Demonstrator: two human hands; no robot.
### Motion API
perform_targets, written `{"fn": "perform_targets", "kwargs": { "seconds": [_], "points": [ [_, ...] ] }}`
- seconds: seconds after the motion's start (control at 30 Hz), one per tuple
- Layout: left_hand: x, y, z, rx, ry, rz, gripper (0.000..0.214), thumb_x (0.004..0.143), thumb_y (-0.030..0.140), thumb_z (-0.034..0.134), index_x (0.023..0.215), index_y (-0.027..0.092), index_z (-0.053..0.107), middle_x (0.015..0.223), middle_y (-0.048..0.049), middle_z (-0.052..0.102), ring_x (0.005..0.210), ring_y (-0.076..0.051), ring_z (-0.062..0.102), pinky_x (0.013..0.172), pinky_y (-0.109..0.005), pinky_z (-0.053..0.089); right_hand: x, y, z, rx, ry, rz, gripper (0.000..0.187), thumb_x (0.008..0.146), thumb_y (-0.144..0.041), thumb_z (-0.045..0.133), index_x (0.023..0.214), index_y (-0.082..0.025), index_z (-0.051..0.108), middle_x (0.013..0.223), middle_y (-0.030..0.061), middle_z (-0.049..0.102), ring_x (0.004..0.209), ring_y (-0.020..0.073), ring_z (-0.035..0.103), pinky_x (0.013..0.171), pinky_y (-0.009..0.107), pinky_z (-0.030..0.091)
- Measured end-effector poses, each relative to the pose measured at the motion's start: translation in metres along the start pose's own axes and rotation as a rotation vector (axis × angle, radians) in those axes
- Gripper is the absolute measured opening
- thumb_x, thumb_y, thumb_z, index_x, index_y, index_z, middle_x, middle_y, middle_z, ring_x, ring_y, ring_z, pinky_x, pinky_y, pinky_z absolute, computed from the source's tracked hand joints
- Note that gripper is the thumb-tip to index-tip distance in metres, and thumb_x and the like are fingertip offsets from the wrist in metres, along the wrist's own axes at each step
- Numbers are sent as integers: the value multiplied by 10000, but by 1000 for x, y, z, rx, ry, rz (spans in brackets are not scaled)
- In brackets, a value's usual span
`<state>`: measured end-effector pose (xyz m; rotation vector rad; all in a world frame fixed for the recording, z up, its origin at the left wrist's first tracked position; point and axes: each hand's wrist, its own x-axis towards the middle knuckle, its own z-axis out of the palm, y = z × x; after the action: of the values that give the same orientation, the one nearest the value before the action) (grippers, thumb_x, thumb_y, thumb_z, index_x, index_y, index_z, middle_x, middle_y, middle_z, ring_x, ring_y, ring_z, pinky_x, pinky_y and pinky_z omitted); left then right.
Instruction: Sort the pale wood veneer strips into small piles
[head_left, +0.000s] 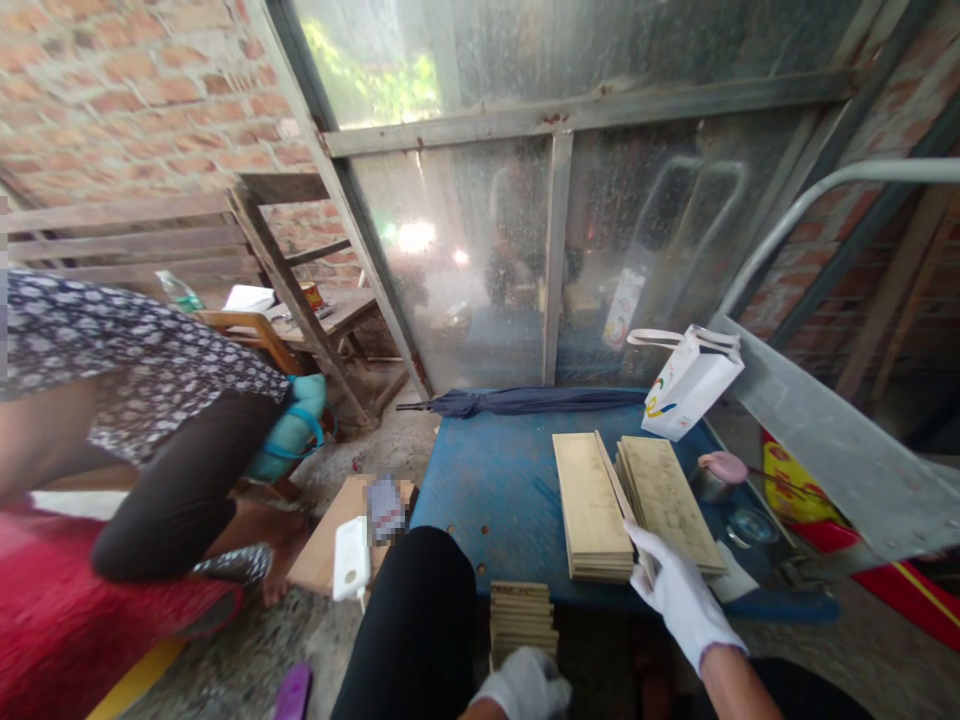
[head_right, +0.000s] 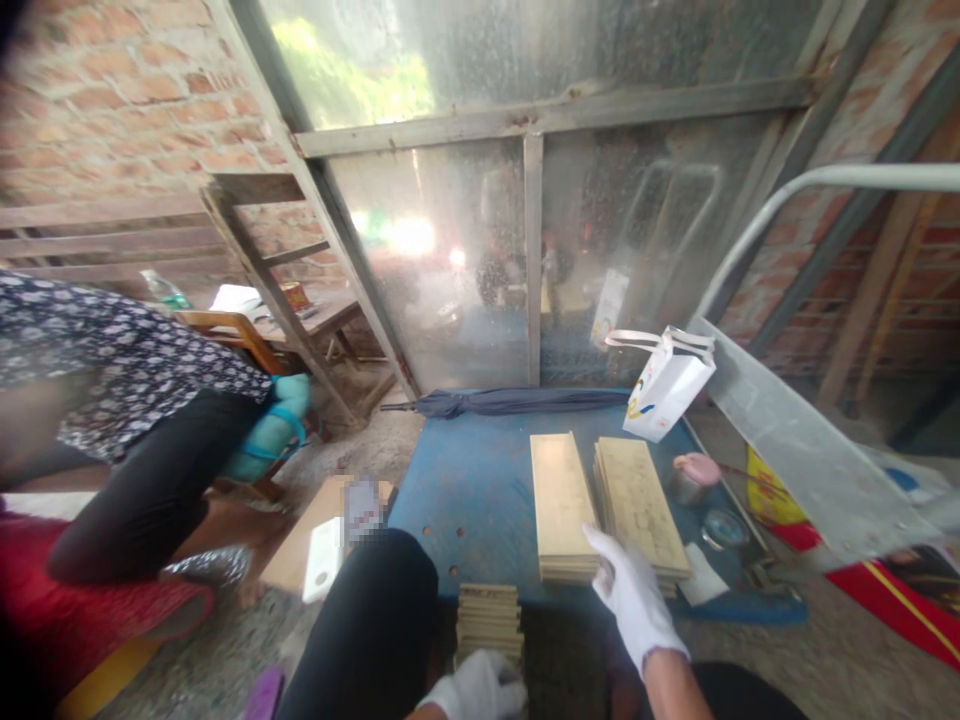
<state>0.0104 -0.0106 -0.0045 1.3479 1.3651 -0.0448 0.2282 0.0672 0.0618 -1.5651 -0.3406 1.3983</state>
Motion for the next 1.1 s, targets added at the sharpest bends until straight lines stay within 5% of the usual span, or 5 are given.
{"fn": "perform_targets", "kwargs": {
  "seconds": [0.17, 0.3, 0.53, 0.73, 1.1],
  "points": [
    [17, 42, -13, -253, 79, 1, 240, 798, 380, 596, 747, 150, 647, 569, 25, 489, 540, -105, 456, 527, -245, 334, -16, -3, -10, 200, -44, 109, 426, 507, -376, 847, 801, -211, 587, 640, -64, 537, 582, 107, 534, 574, 248, 510],
    [19, 103, -38, -644, 42, 135, 428, 733, 558, 663, 776, 136, 599, 582, 44, 449, 491, -59, 383, 493, -212, 301, -22, 0, -14, 192, -49, 55, 507, 520, -387, 848, 940, -229, 613, 824, -18, 654, 742, 166, 630, 631, 282, 545],
    [-14, 185, -97, -867, 36, 231, 677, 676, 727, 627, 981, 122, 626, 813, -69, 647, 648, -130, 587, 608, -258, 479, -39, 0, -9, -346, -4, -331, 860, 516, -472, 786, 1293, -209, 527, 999, 70, 704, 993, 321, 658, 847, 410, 543],
    [-29, 180, -118, -883, 167, 308, 615, 660, 535, 750, 1072, 91, 642, 921, -134, 721, 757, -241, 684, 633, -308, 532, -82, 31, 6, -684, 95, -662, 1107, 551, -440, 777, 1498, -198, 257, 1410, 134, 468, 1259, 339, 494, 1049, 438, 420],
    [-62, 147, -92, -982, 231, 407, 598, 653, 500, 793, 1076, 95, 670, 1108, -144, 707, 1053, -294, 649, 961, -388, 501, -73, 18, -6, -353, -1, -368, 962, 629, -620, 744, 1428, -212, 399, 1424, 116, 476, 1287, 314, 476, 1108, 414, 363]
  ]
}}
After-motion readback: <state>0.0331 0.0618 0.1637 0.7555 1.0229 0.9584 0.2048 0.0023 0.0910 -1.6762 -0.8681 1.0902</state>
